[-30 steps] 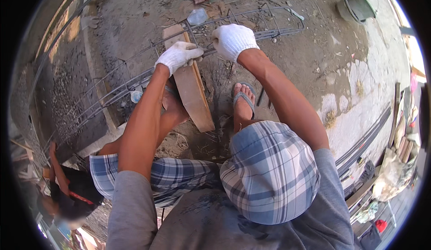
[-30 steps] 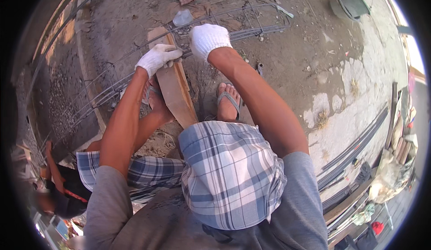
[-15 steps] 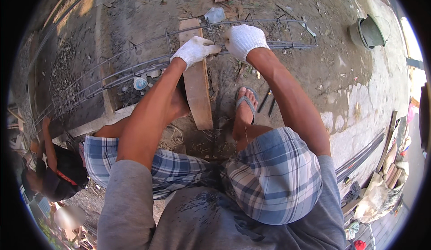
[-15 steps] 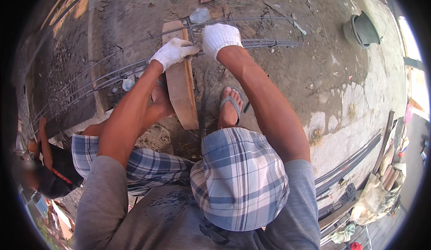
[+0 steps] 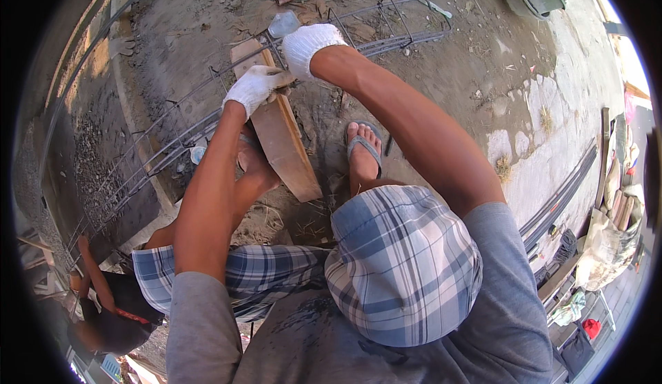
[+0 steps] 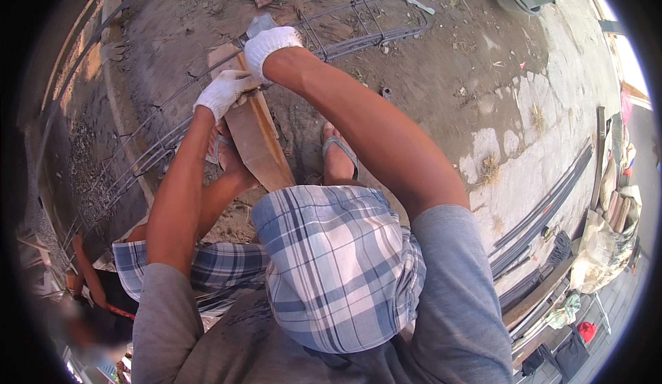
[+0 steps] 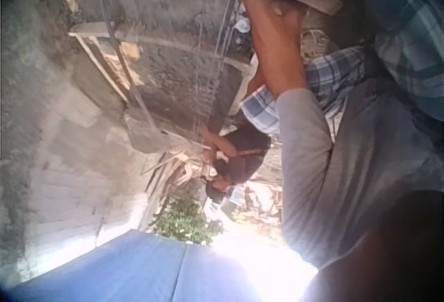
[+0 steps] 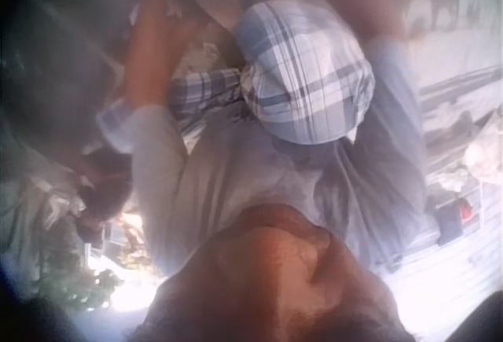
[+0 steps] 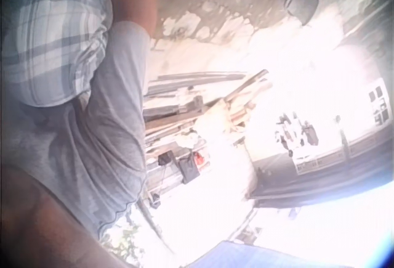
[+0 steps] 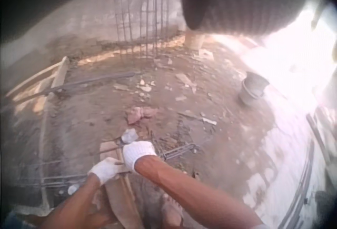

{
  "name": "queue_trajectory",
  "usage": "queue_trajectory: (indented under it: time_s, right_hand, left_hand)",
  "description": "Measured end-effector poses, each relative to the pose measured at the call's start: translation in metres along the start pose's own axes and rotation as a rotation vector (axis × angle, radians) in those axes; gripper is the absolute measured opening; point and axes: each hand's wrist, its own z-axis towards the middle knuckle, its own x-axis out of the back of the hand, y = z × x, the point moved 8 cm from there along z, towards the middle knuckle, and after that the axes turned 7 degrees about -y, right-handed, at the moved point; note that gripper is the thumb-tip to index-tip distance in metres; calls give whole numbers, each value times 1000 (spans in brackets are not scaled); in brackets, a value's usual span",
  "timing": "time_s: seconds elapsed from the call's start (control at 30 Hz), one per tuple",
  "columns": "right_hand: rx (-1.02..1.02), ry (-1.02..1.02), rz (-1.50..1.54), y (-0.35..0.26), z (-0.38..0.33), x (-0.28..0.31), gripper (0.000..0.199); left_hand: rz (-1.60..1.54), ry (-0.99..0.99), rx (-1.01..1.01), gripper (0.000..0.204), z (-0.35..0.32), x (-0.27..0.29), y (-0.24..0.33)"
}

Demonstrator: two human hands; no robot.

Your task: The person sits on the ground and assembles a metal frame by hand. They use pliers to bend and secure the metal bars into a grid-like structure.

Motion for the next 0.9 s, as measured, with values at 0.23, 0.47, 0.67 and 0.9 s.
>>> queue_trajectory:
  time_s: [0.23, 0.47, 0.67, 0.9]
  right_hand:
    - [-117, -87, 237, 18, 10, -17, 40]
    - [-377, 5, 864, 48, -6, -79, 47]
    - [-440, 153, 1471, 29, -40, -162, 46]
    - [-268, 226, 1188, 27, -38, -142, 41]
  left_hand:
    - [24, -17, 11, 38, 2, -4, 4]
    - [-77, -40, 10, 32, 11, -3, -9]
    - [-65, -54, 7, 35, 14, -3, -8]
    - [-99, -52, 34, 35, 12, -1, -14]
